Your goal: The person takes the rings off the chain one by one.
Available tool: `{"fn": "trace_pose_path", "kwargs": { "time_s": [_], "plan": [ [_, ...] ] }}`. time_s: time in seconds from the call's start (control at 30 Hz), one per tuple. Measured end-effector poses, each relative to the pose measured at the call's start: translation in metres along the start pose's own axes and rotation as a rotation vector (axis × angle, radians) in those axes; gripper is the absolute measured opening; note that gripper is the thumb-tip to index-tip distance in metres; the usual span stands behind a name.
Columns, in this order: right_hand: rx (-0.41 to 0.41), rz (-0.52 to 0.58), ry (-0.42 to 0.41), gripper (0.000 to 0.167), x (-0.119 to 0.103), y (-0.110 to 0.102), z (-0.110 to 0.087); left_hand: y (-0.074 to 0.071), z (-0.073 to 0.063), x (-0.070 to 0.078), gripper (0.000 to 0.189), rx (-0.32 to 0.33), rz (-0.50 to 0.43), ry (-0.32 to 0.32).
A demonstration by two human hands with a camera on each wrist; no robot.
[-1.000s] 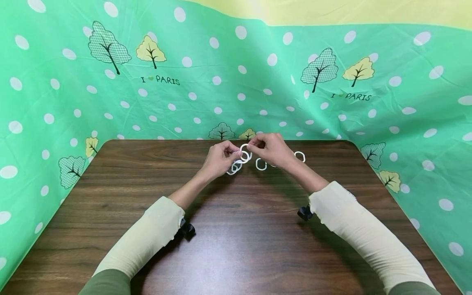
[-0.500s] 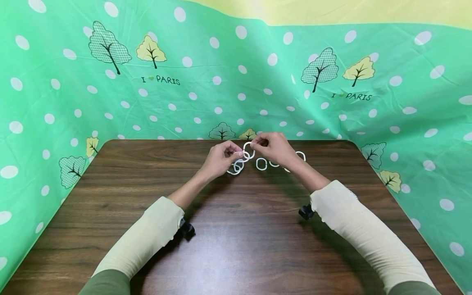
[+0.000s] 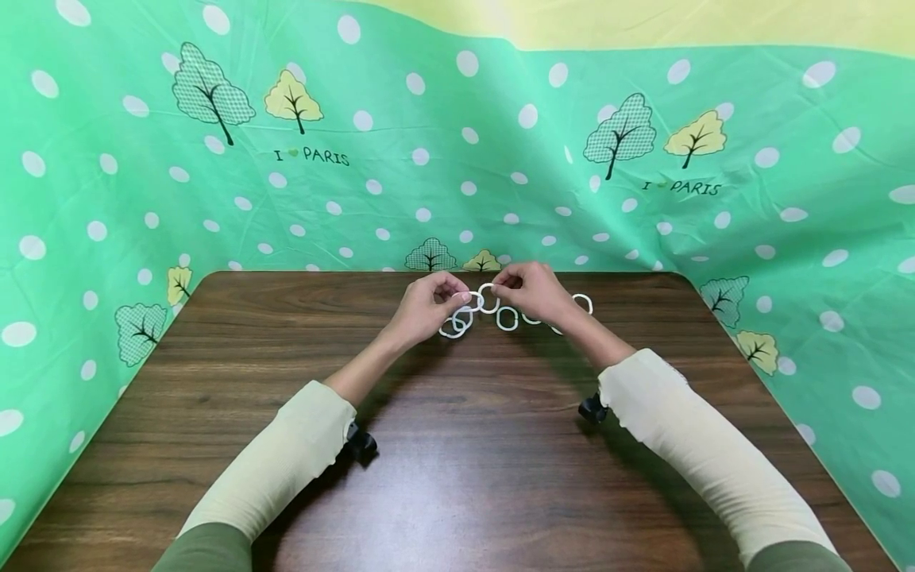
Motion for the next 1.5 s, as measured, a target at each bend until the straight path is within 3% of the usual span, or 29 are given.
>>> {"fn": "trace_pose_path", "kwargs": {
  "time_s": [0.43,0.97,1.27,1.5],
  "plan": [
    [-0.017,-0.062,0.009,0.018,0.013,0.019,0.006,-0.001,0.0,0.0,0.011,0.016,0.006,-0.008],
    [0.052,-0.009,0.153,0.023,0.048,0.002,0.022,-0.003,-0.001,0.002,0.01,0.021,0.008,0.004],
    [0.074,-0.045,0.24,0.024,0.069,-0.003,0.024,-0.001,0.0,0.002,0.01,0.014,0.002,0.003],
    [0.067,-0.058,0.246,0.024,0.07,-0.005,0.024,0.001,0.0,0.003,0.01,0.01,-0.003,0.002]
  ]
}}
Point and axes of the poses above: each hand's wrist, its own z-axis towards the middle knuckle, its own y-axis out of the palm, x = y × z, the point moved 10 cm from there along z, towards the middle knuckle, and after that the axes turned 13 degrees about y, right-handed, at the moved point
